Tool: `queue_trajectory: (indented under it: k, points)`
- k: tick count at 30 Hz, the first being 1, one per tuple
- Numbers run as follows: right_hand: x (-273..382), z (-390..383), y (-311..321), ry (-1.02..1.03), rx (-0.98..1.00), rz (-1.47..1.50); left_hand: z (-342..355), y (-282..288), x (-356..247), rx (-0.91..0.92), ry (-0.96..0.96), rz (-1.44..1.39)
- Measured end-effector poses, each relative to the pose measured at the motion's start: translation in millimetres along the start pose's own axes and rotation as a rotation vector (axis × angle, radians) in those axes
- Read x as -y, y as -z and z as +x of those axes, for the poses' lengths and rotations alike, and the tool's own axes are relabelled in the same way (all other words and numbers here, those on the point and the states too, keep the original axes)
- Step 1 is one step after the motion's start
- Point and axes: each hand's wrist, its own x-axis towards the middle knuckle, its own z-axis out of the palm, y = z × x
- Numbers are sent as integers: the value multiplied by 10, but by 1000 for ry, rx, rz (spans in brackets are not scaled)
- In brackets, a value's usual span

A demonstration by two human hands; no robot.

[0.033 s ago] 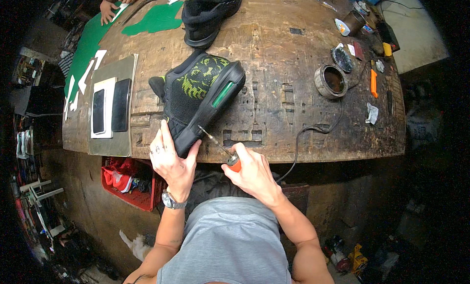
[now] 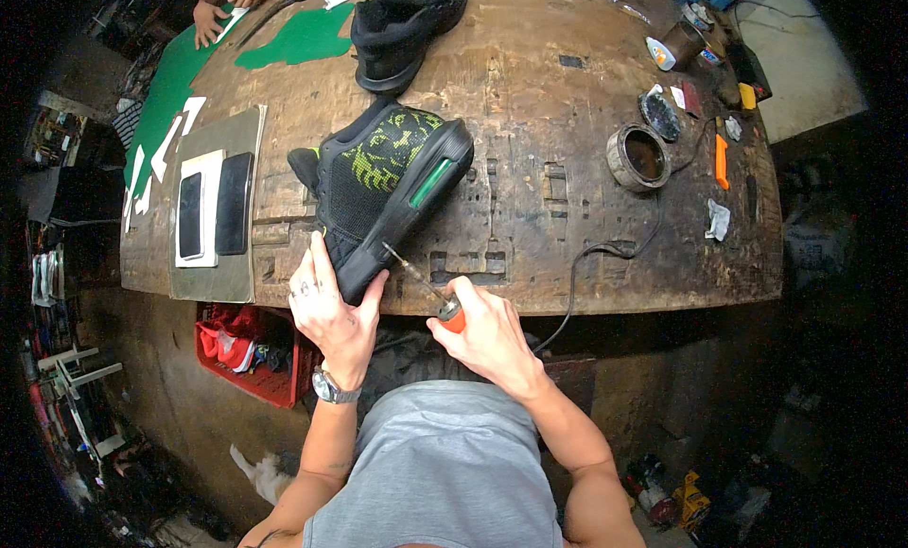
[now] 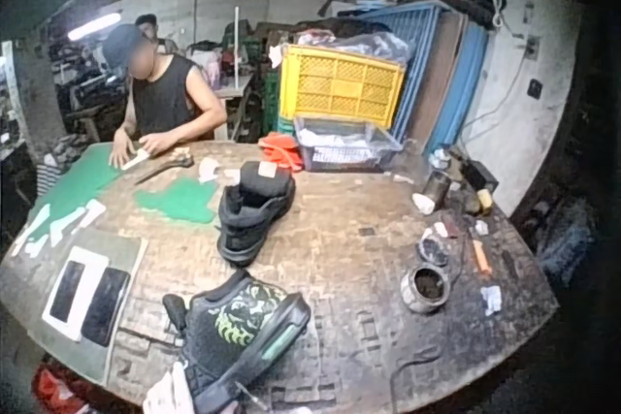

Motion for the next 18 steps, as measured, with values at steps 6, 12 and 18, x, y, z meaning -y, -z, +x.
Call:
queue_trajectory:
  k: [6, 12, 18]
  points:
    - [0, -5, -100, 21, -80, -25, 19, 3, -12, 11, 9, -5]
    - [26, 24, -112, 16, -87, 4, 15, 18, -19, 30, 30, -7]
    - [14, 48, -29, 3, -122, 32, 15, 9, -20, 28, 24, 10]
